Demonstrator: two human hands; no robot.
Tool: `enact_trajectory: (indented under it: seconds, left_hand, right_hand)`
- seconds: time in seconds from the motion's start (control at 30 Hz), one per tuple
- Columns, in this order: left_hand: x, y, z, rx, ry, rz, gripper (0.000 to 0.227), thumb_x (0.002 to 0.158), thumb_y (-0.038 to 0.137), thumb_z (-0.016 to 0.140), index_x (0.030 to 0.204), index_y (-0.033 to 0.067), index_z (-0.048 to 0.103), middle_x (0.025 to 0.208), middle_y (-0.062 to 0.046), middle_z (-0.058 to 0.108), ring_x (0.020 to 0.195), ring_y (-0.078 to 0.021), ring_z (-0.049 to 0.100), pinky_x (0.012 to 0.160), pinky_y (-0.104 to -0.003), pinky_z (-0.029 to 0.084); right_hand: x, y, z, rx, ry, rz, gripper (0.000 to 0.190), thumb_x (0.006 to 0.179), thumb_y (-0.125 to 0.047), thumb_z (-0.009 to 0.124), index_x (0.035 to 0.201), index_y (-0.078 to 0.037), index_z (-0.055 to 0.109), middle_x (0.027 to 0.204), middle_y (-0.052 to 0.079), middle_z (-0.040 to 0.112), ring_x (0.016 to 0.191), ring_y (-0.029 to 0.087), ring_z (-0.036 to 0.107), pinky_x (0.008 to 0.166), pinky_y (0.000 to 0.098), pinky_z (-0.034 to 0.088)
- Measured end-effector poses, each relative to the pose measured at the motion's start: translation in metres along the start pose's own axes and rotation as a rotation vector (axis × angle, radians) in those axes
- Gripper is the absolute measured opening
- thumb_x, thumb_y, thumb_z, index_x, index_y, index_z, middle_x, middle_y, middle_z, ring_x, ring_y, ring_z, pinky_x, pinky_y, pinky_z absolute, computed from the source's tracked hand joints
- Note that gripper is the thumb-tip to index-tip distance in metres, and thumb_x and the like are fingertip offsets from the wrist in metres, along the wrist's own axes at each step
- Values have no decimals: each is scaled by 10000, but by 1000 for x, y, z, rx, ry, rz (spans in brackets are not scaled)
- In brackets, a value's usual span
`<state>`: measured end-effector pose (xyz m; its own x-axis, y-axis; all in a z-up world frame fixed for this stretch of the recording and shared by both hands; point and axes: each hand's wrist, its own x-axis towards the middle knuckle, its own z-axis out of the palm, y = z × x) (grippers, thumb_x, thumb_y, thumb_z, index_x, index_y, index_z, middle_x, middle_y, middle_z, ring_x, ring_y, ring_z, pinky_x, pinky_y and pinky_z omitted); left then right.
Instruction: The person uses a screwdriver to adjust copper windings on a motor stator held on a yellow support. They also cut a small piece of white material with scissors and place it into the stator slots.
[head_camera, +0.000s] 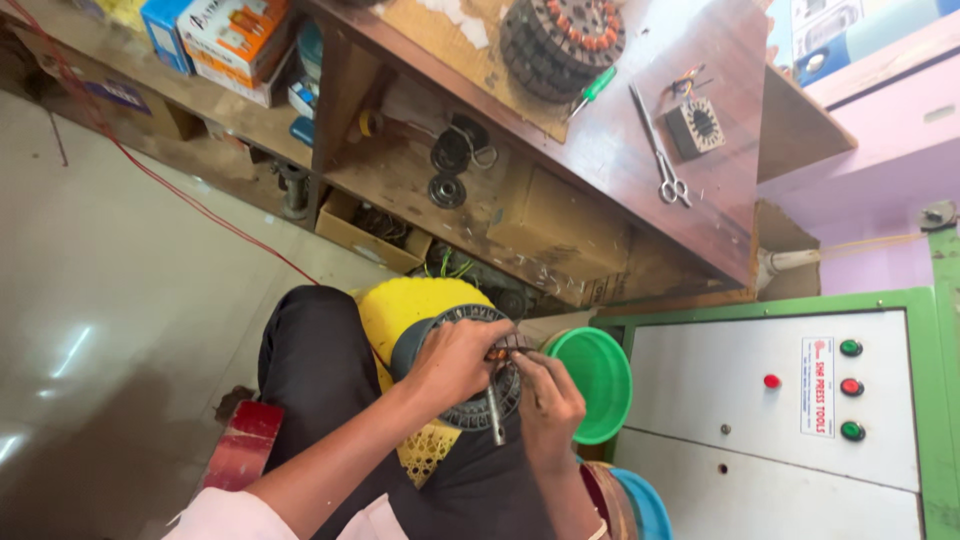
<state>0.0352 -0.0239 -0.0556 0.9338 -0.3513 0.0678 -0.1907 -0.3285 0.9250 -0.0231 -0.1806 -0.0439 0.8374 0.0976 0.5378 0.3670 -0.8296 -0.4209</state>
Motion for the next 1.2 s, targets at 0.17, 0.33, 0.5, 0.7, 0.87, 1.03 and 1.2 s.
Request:
enact_trajectory:
  seconds: [0.17, 0.33, 0.5, 0.7, 0.87, 1.03, 1.2]
  left_hand:
    - [2, -8, -2, -71, -31, 65, 303, 788, 107, 759, 1082, 149, 700, 920, -149, 750, 915, -391, 710, 723, -485, 553]
    - [-5, -9, -12, -160, -210, 194, 421, 796, 162, 798, 1198, 148, 676, 1019, -100, 765, 967, -323, 750, 757, -429, 580]
    - [-22, -12, -13, -129, -234, 335, 643, 735, 205, 914, 1297, 99, 619, 1101, -158, 680, 1061, -381, 662, 879, -458, 532]
    - [-64, -39, 20, 13, 97, 400, 744, 707, 251, 921, 1341, 64, 580, 1313, -130, 629, 1190, -360, 577, 1030, -465, 490]
    - [-72, -48, 32, 54, 164, 359, 629, 751, 194, 907, 1277, 50, 593, 1285, -142, 628, 1207, -343, 586, 1045, -447, 501]
    - [-74, -52, 39, 98, 225, 419, 528, 771, 165, 867, 1212, 25, 612, 1221, -161, 626, 1164, -358, 587, 1014, -469, 494]
    - [-72, -46, 40, 97, 287, 432, 502, 738, 171, 867, 1153, 27, 625, 1170, -161, 636, 1113, -358, 627, 967, -456, 489]
  right_hand:
    - [-7, 8, 2, -105, -1, -35, 260, 790, 69, 740, 1007, -72, 762, 973, 76, 731, 897, 270, 671, 772, 366, 565]
    - [-18, 3, -7, -35, 44, 55, 385, 731, -42, 872, 1086, -107, 738, 1014, 86, 625, 960, 278, 594, 840, 385, 506]
    - [-11, 18, -28, 286, -236, 236, 650, 620, -6, 862, 1238, -62, 667, 1218, 150, 650, 1139, 312, 639, 964, 396, 525]
    - [-30, 34, -29, 381, -438, 190, 647, 649, 14, 835, 1273, -90, 697, 1245, 76, 733, 1139, 294, 635, 1001, 382, 536]
    - [-29, 33, -26, 369, -404, 100, 611, 652, 29, 814, 1240, -103, 714, 1236, 71, 735, 1137, 304, 592, 1004, 403, 501]
    - [-34, 30, -21, 296, -337, 69, 559, 676, 24, 806, 1211, -104, 712, 1236, 61, 733, 1144, 315, 585, 1016, 415, 487]
    - [-46, 22, -13, 299, -216, 122, 476, 728, -46, 830, 1185, -91, 705, 1214, 60, 719, 1149, 306, 591, 1017, 411, 491]
